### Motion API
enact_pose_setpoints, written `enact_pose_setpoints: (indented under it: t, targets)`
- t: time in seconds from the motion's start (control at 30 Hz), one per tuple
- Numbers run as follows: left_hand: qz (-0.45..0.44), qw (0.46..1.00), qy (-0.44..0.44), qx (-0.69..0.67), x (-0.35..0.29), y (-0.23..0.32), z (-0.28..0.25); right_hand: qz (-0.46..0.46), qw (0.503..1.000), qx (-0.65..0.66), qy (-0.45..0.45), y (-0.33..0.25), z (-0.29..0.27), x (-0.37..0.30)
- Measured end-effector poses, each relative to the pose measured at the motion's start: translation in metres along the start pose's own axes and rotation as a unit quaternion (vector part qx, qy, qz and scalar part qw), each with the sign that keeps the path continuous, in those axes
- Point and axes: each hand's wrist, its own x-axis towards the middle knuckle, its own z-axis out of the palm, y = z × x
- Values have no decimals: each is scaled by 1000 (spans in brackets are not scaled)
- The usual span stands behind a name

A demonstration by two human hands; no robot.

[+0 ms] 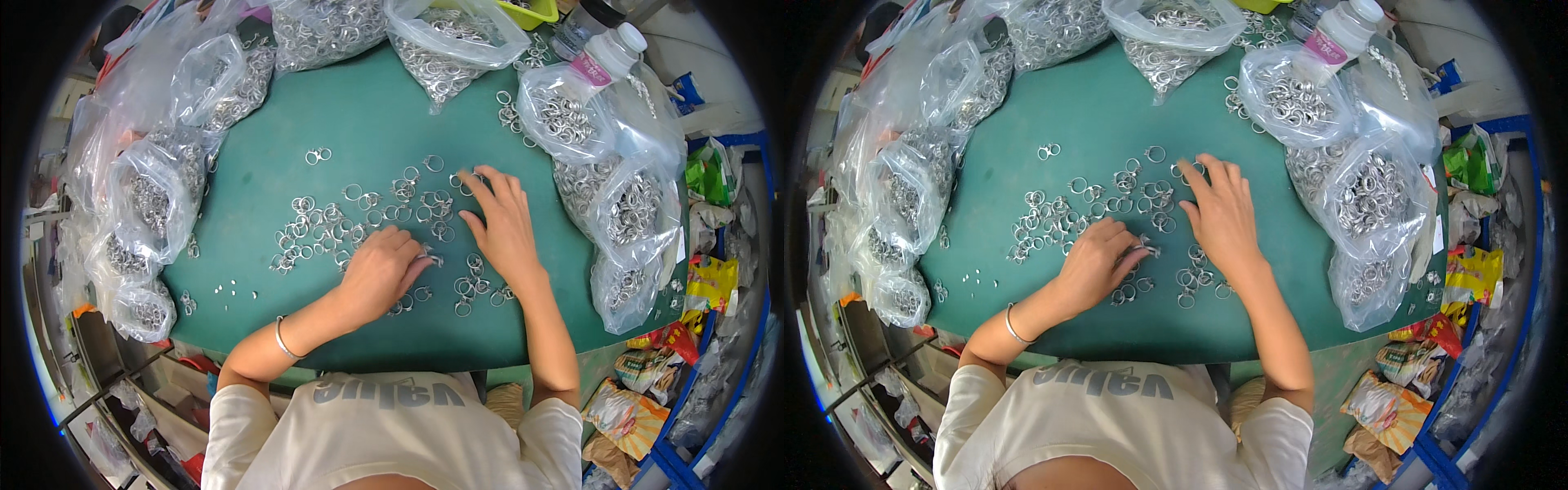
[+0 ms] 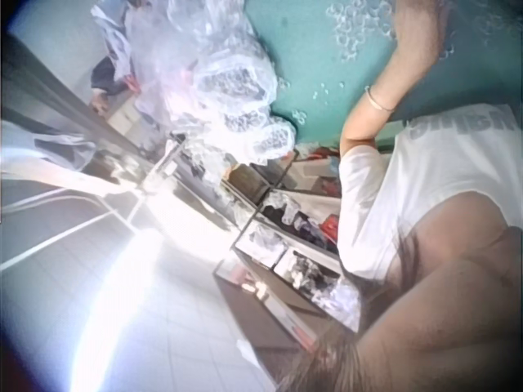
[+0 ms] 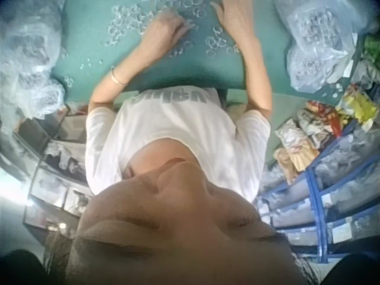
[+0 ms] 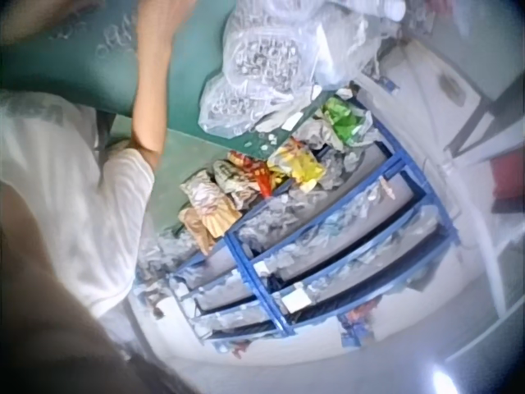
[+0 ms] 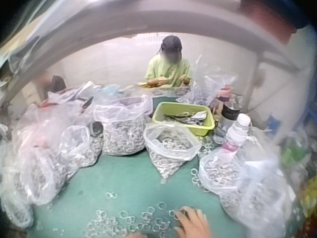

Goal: The person sorts small metal rings on a green table by hand and gathers them into plastic bags.

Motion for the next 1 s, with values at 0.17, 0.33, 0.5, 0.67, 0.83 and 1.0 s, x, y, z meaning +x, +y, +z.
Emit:
enact_pose_setpoints:
  t: [0.17,0.33,0.5,0.67,0.83,1.0]
  targets:
    - [34,999,-4,26,-20,-6,-4,-6,988,73,-136,7,-3,-24]
    - [19,996,-40,80,-47,8,-1,-12,973,155,-173,-13,-11,-14]
    - [-42,995,-21,91,-74,10,-6,-103,983,12,-152,-36,12,5]
    - [-155,980,78,96,-94,-6,-24,-36,988,-19,-149,-31,3,-14]
    - [-160,976,93,113,-101,-15,-26,-133,965,-8,-225,-83,22,-6]
    - [-156,972,159,74,-117,-22,-31,-165,956,-57,-234,-91,33,-14]
